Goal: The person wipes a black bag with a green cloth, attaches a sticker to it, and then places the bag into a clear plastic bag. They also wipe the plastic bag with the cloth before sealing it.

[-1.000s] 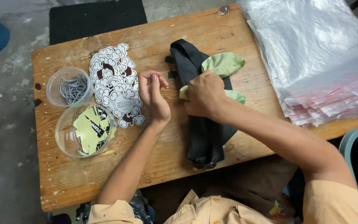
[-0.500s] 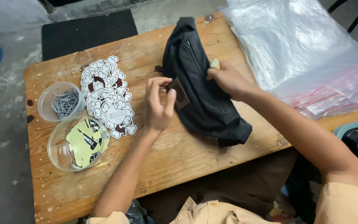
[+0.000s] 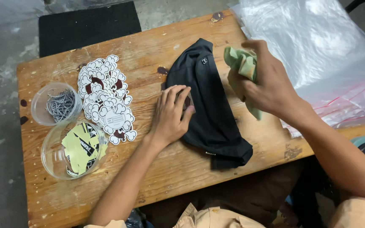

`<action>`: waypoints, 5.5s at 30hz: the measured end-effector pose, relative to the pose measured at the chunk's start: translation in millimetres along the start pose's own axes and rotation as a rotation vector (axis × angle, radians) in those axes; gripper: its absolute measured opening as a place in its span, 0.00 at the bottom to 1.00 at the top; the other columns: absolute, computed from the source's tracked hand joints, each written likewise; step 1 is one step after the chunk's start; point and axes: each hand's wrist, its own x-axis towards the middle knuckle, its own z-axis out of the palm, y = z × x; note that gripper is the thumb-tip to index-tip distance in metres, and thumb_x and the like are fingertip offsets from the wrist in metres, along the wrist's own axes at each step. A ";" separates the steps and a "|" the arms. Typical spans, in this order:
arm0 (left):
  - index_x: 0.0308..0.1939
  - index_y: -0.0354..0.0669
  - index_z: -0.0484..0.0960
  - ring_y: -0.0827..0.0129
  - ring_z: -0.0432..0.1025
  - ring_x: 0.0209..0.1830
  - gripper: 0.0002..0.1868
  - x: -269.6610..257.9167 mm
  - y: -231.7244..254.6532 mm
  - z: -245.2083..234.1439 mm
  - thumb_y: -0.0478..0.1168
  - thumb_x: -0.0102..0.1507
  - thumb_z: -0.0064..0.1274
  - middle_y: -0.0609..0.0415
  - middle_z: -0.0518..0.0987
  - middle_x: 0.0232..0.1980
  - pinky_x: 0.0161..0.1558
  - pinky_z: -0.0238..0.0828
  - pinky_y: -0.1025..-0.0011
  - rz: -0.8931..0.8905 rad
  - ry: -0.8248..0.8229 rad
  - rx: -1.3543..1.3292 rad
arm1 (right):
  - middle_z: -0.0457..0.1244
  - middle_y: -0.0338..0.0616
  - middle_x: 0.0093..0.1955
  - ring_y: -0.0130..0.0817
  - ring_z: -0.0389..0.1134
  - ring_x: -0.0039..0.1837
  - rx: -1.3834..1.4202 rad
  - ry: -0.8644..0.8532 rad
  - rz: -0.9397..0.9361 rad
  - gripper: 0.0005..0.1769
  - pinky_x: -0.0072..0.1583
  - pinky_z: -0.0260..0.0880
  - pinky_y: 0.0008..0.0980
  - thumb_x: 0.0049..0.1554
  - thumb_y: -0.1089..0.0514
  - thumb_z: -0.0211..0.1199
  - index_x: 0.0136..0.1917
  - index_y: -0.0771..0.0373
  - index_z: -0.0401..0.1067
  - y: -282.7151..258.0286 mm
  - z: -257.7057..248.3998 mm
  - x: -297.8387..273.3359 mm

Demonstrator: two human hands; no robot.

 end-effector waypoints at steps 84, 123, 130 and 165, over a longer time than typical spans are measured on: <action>0.53 0.42 0.78 0.44 0.64 0.56 0.20 -4.4 43.4 -6.4 0.46 0.60 0.56 0.39 0.70 0.57 0.56 0.63 0.49 0.234 -0.050 0.075 | 0.54 0.44 0.54 0.34 0.59 0.56 0.116 0.403 0.005 0.13 0.57 0.60 0.36 0.63 0.51 0.53 0.54 0.61 0.58 134.3 -107.2 46.7; 0.68 0.30 0.67 0.39 0.61 0.71 0.30 -165.8 -70.3 -174.5 0.51 0.71 0.35 0.29 0.67 0.70 0.70 0.54 0.44 -0.413 0.339 0.196 | 0.66 0.41 0.43 0.46 0.69 0.52 -0.361 -0.215 -0.960 0.06 0.48 0.72 0.47 0.58 0.51 0.63 0.47 0.52 0.76 -163.8 294.1 145.1; 0.71 0.29 0.63 0.37 0.59 0.73 0.32 -162.7 -70.1 -179.8 0.50 0.71 0.32 0.26 0.64 0.71 0.70 0.52 0.40 -0.459 0.257 0.208 | 0.64 0.41 0.46 0.43 0.65 0.55 -0.564 -0.152 -0.999 0.06 0.53 0.70 0.43 0.51 0.52 0.70 0.45 0.48 0.79 -188.1 325.3 156.6; 0.73 0.51 0.64 0.48 0.54 0.75 0.30 -162.0 -76.1 -174.2 0.55 0.69 0.39 0.50 0.55 0.80 0.68 0.52 0.43 -0.453 0.024 0.491 | 0.69 0.44 0.41 0.38 0.68 0.43 -0.015 -0.492 -1.262 0.05 0.47 0.68 0.38 0.53 0.67 0.63 0.41 0.60 0.77 -212.1 287.0 153.5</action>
